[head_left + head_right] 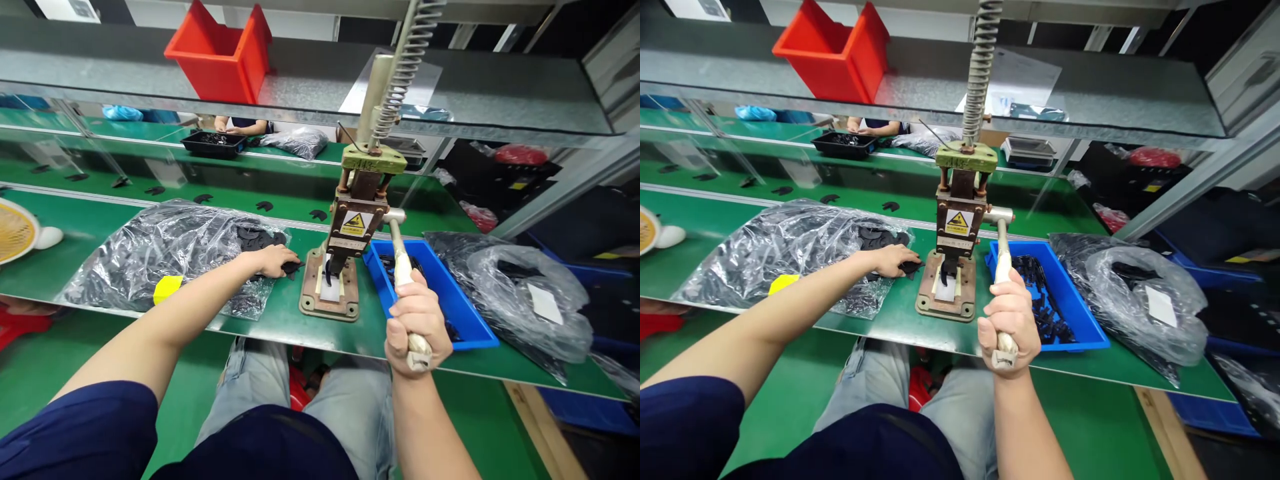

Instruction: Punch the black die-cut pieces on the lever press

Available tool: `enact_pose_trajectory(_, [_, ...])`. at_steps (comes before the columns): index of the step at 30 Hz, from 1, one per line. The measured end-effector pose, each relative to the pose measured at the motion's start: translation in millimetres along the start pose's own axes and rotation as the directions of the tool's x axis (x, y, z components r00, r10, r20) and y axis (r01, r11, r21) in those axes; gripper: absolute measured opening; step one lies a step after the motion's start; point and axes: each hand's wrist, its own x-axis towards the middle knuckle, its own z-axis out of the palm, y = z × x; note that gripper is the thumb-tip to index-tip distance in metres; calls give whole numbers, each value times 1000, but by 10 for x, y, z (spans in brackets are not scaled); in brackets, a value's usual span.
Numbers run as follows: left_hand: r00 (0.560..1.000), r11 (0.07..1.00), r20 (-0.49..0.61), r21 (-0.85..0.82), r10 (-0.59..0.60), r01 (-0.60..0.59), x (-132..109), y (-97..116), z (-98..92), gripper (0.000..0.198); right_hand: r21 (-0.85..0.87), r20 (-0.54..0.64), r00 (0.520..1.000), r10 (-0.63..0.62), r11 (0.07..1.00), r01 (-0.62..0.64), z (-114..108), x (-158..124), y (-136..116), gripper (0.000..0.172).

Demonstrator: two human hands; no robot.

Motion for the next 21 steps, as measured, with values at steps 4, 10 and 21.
enact_pose_trajectory(4, [996, 997, -55, -19, 69, -70, 98, 26, -37, 44, -18, 5, 1000, 12, 1000, -12, -6, -1, -10, 17])
enact_pose_trajectory(10, [959, 997, -282, -80, -32, 10, 39, 33, -167, 30, -32, -6, 1000, 4, 999, -4, 6, -3, -16, 19])
enact_pose_trajectory(21, [936, 939, -328, -344, -130, 10, -326, 330, -115, 35, -44, -5, 1000, 9, 999, -9, 10, 8, -23, 19])
